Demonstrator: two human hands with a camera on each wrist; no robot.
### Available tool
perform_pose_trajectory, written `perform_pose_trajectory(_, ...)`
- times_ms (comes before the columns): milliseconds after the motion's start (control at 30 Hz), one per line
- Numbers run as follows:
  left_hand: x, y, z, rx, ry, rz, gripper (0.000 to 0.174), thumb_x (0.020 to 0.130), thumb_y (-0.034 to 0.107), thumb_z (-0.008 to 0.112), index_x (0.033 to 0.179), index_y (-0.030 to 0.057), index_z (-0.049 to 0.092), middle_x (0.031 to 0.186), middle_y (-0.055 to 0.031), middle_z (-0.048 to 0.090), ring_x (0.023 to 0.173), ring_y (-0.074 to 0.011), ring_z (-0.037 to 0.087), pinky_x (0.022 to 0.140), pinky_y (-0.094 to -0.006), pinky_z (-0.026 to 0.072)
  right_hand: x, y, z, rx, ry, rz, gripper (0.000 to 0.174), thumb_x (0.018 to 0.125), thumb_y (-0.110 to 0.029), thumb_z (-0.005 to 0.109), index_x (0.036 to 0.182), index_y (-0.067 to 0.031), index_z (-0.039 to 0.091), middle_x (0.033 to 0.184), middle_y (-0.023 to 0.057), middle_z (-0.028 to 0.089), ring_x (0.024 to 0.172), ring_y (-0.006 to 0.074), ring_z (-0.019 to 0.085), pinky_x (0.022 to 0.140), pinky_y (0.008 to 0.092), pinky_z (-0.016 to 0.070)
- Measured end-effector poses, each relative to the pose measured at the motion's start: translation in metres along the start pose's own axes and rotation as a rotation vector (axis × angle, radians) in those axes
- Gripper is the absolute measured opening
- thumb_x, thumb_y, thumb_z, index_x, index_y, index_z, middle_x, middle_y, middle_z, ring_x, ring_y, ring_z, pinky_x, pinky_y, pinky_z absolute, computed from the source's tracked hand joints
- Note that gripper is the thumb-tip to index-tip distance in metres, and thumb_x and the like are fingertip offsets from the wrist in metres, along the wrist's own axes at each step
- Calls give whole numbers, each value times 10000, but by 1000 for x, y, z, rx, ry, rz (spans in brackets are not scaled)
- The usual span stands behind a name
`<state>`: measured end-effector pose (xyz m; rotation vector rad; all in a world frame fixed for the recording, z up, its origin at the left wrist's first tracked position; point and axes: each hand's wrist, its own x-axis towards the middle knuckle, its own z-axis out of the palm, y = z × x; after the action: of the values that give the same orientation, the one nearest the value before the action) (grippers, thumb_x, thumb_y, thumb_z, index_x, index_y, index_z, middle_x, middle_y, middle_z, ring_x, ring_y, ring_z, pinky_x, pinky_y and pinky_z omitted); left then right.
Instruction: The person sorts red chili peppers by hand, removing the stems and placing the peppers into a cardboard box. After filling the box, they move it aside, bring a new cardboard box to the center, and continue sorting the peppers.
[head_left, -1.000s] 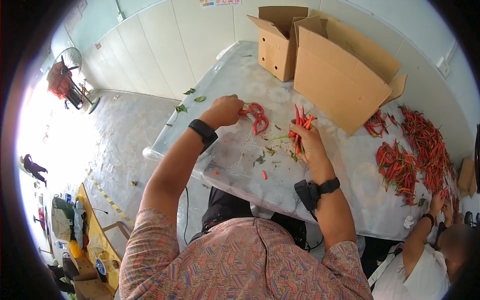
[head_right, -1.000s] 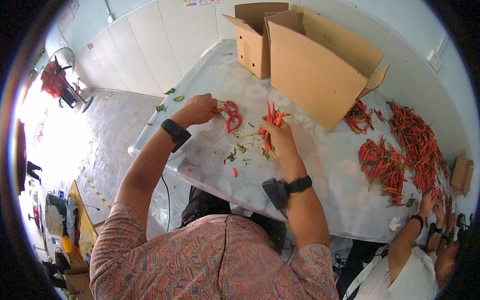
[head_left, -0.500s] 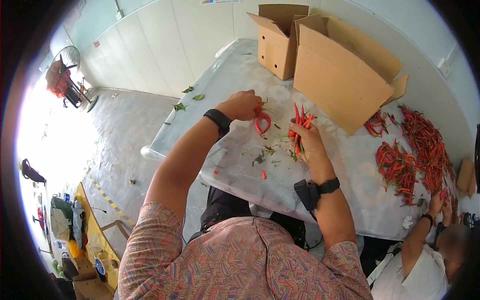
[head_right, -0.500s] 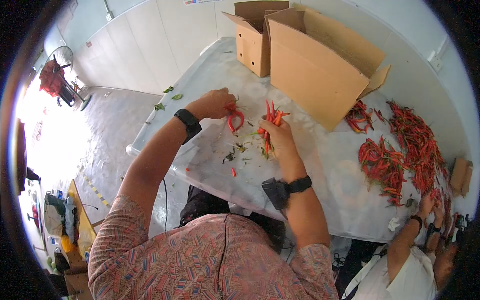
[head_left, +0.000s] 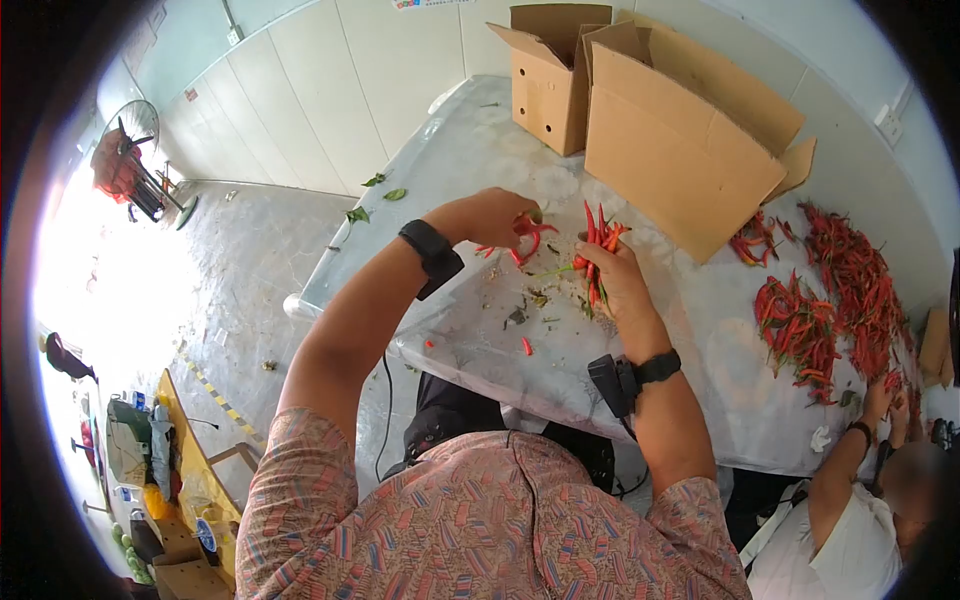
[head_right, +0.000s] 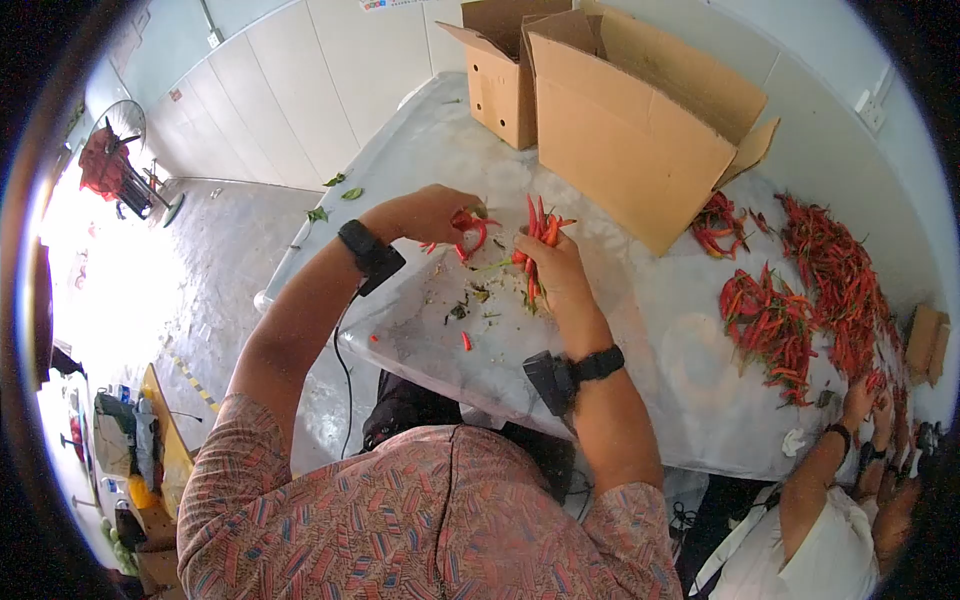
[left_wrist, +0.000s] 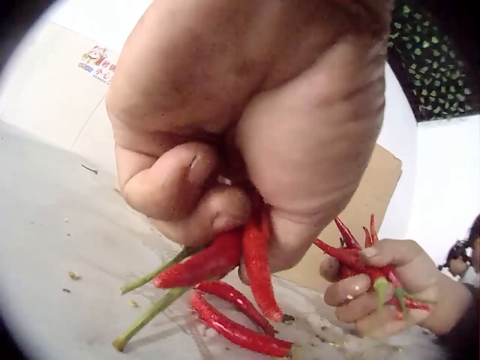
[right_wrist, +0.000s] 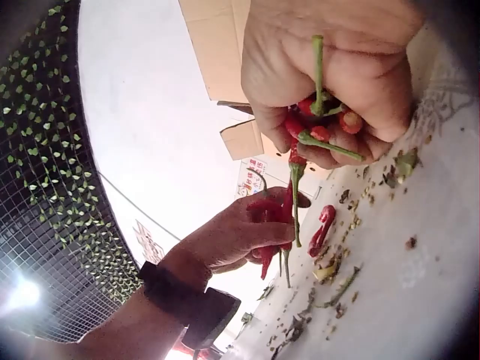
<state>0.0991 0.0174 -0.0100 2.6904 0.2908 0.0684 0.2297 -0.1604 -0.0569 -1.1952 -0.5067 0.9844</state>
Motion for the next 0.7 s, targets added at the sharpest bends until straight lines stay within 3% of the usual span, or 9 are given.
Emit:
perform_pose_trajectory(100, 4, 3, 7, 177, -27, 103, 324, 659, 155, 646, 952, 51, 556, 808, -169, 613, 783, -345, 591, 667, -410, 460, 0, 0, -1, -12, 11, 6, 190, 769, -119, 643, 926, -43, 569, 651, 48, 569, 482, 116, 514, 423, 233, 405)
perform_pose_trajectory(167, 6, 10, 0, 229, -220, 2, 350, 656, 149, 647, 985, 72, 554, 826, -173, 614, 804, -352, 587, 688, -421, 458, 1, 2, -2, -13, 18, 3, 188, 768, -119, 644, 922, -43, 569, 650, 49, 570, 469, 119, 511, 412, 237, 401)
perform_pose_trajectory(267, -5, 21, -4, 273, -226, -66, 310, 661, 144, 635, 955, 70, 569, 842, -178, 614, 822, -353, 584, 711, -431, 451, 5, 5, -4, 19, -19, -35, 194, 767, -122, 647, 926, -43, 568, 648, 51, 572, 469, 121, 513, 412, 237, 402)
perform_pose_trajectory(500, -17, 2, 5, 341, -142, 3, 195, 695, 165, 614, 857, 59, 598, 772, -163, 584, 787, -360, 564, 702, -426, 452, 1, 1, -2, 10, -36, -12, 227, 764, -107, 651, 951, -23, 556, 700, 42, 566, 559, 116, 534, 491, 234, 430)
perform_pose_trajectory(567, -21, 0, 9, 276, -28, 40, 196, 714, 192, 620, 851, 54, 596, 729, -145, 559, 760, -350, 553, 691, -417, 450, 1, 2, -1, 19, -47, -10, 241, 757, -90, 655, 956, -3, 552, 739, 37, 561, 589, 115, 540, 525, 233, 444)
perform_pose_trajectory(700, -16, 24, -9, 91, -16, 0, 210, 744, 222, 632, 860, 51, 597, 747, -146, 570, 744, -326, 567, 673, -400, 451, -8, -10, 11, -144, 54, -210, 262, 757, -102, 650, 973, 3, 546, 745, 28, 554, 579, 92, 515, 514, 223, 424)
